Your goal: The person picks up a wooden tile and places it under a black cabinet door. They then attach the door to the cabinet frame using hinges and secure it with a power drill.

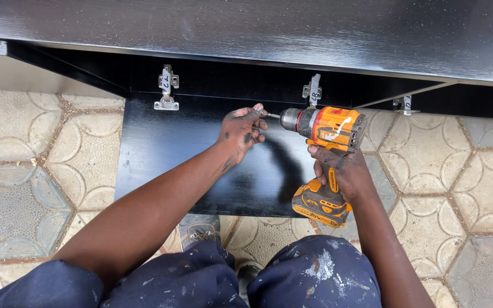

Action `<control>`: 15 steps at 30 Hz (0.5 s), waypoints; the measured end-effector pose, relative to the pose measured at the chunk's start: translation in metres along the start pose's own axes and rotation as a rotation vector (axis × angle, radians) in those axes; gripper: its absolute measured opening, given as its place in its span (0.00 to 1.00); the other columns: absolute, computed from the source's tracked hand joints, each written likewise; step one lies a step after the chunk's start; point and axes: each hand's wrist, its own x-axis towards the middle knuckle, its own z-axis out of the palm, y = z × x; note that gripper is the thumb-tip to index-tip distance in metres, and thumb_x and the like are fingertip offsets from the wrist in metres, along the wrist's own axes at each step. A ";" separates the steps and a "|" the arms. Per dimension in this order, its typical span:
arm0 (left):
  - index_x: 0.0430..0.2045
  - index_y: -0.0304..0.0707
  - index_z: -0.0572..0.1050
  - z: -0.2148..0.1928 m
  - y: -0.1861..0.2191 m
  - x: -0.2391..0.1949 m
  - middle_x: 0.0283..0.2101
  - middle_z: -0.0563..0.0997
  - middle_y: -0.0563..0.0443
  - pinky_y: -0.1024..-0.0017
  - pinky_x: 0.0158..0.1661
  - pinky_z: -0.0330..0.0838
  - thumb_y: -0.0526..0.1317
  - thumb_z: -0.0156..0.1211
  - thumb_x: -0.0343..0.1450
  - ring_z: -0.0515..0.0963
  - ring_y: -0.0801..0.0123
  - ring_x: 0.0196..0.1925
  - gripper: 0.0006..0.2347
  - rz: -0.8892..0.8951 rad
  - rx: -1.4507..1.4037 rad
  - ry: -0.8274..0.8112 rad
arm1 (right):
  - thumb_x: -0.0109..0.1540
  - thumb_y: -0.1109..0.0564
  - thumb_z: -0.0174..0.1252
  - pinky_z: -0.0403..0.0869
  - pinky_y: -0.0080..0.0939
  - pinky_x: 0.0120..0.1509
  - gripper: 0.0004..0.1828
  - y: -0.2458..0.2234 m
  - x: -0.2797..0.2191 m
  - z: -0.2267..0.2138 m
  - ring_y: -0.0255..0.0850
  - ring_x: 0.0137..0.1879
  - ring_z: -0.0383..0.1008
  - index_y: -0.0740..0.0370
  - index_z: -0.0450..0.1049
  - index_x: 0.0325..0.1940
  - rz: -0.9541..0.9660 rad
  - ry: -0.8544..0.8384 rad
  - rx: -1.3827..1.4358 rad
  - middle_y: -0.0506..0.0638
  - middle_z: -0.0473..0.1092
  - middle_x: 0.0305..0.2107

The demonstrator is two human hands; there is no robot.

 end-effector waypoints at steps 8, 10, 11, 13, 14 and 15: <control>0.38 0.28 0.77 -0.010 0.002 0.001 0.21 0.79 0.43 0.76 0.22 0.79 0.41 0.63 0.74 0.68 0.80 0.14 0.11 -0.022 -0.050 0.001 | 0.63 0.56 0.64 0.67 0.42 0.25 0.17 0.004 0.008 0.006 0.42 0.13 0.67 0.69 0.74 0.52 -0.008 -0.023 -0.044 0.57 0.68 0.12; 0.38 0.27 0.77 -0.015 0.001 0.004 0.22 0.79 0.42 0.76 0.22 0.79 0.41 0.63 0.74 0.68 0.80 0.14 0.11 -0.027 -0.062 -0.001 | 0.63 0.57 0.64 0.67 0.42 0.25 0.16 -0.003 0.008 0.010 0.43 0.13 0.67 0.69 0.75 0.51 -0.026 -0.037 -0.095 0.58 0.68 0.12; 0.38 0.26 0.76 -0.019 0.000 0.005 0.22 0.80 0.41 0.76 0.21 0.79 0.40 0.63 0.74 0.69 0.80 0.14 0.11 -0.033 -0.070 -0.007 | 0.63 0.59 0.65 0.67 0.42 0.25 0.14 -0.007 0.008 0.012 0.44 0.13 0.67 0.70 0.75 0.50 -0.044 -0.046 -0.144 0.58 0.68 0.11; 0.38 0.27 0.76 -0.026 0.000 0.005 0.22 0.80 0.41 0.76 0.22 0.80 0.40 0.65 0.73 0.69 0.80 0.14 0.11 -0.040 -0.106 -0.006 | 0.62 0.59 0.66 0.67 0.42 0.26 0.14 -0.008 0.010 0.017 0.43 0.14 0.68 0.69 0.76 0.49 -0.057 -0.058 -0.190 0.58 0.69 0.12; 0.38 0.27 0.77 -0.030 0.000 0.005 0.22 0.80 0.41 0.76 0.23 0.80 0.41 0.66 0.73 0.69 0.80 0.14 0.12 -0.049 -0.139 -0.011 | 0.62 0.59 0.67 0.68 0.42 0.27 0.13 -0.010 0.012 0.019 0.43 0.15 0.69 0.68 0.76 0.47 -0.072 -0.063 -0.234 0.57 0.70 0.12; 0.38 0.27 0.77 -0.035 0.001 0.004 0.22 0.80 0.41 0.76 0.23 0.80 0.41 0.66 0.73 0.69 0.80 0.14 0.12 -0.046 -0.145 -0.008 | 0.62 0.59 0.67 0.68 0.42 0.27 0.13 -0.012 0.012 0.023 0.43 0.15 0.69 0.68 0.76 0.47 -0.074 -0.069 -0.238 0.57 0.70 0.12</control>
